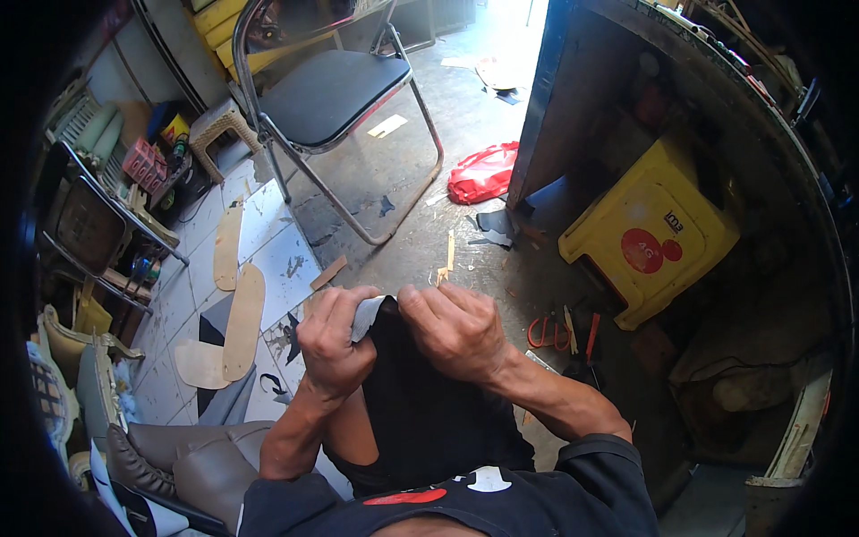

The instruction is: The person prepares a wooden base by marking and hammering it, trims a piece of foam with shears, and then attaches a black fabric covering to the foam and base using a staple gun.

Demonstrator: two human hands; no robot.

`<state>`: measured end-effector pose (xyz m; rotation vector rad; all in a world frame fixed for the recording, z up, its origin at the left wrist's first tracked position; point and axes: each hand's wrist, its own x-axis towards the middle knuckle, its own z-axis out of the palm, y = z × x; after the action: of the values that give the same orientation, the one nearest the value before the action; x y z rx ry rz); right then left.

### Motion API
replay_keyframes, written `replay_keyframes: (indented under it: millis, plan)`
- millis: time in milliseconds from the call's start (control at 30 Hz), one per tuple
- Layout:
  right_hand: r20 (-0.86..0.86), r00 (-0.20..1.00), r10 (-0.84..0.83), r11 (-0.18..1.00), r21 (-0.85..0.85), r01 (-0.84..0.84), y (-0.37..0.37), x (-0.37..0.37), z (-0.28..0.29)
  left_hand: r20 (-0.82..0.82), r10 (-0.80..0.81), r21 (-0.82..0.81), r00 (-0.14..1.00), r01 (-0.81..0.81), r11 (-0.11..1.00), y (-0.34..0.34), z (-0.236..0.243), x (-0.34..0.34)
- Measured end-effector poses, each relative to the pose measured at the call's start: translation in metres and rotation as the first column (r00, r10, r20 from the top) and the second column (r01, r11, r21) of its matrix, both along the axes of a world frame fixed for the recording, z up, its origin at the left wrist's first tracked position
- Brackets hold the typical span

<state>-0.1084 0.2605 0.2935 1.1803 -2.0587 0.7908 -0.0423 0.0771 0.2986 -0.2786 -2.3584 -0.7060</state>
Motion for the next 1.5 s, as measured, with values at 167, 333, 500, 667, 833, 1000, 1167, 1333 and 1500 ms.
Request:
replay_keyframes:
  millis: [167,333,500,667,833,1000,1167,1333,1500]
  plan:
    - [0.046,0.999,-0.009,0.997,-0.082,0.013,-0.007,-0.009,-0.002,0.040,-0.013,0.142,0.999,0.007,0.990,0.003,0.006,-0.008]
    - [0.373,0.928,0.016,0.990,-0.136,0.038,-0.008,-0.011,0.002,0.126,-0.028,0.267,0.992,-0.007,0.964,0.007,0.012,-0.014]
    - [0.649,0.758,0.070,0.990,-0.136,0.026,-0.008,-0.021,0.011,0.270,-0.043,0.473,0.962,-0.094,0.876,0.011,0.015,-0.017]
    - [0.948,0.283,0.147,0.989,-0.142,-0.038,-0.006,-0.030,0.011,0.430,-0.155,0.686,0.889,-0.211,0.697,0.007,0.015,-0.012]
    - [0.969,-0.122,0.216,0.969,-0.228,-0.096,-0.004,-0.030,0.020,0.415,-0.356,0.872,0.837,-0.255,0.417,0.006,0.018,-0.010]
    - [0.856,-0.448,0.259,0.909,-0.372,-0.186,0.004,-0.037,0.014,0.336,-0.433,0.915,0.836,-0.181,0.361,0.007,0.020,-0.001]
    - [0.825,-0.528,0.200,0.880,-0.388,-0.273,0.005,-0.034,0.025,0.282,-0.388,0.928,0.877,-0.148,0.341,0.012,0.024,0.012]
    - [0.720,-0.659,0.219,0.872,-0.447,-0.198,0.003,-0.027,0.022,0.350,-0.287,0.922,0.892,-0.275,0.272,0.022,0.029,0.016]
    - [0.700,-0.684,0.205,0.865,-0.457,-0.208,0.006,-0.031,0.020,0.266,-0.189,0.888,0.945,-0.164,0.429,0.009,0.014,0.027]
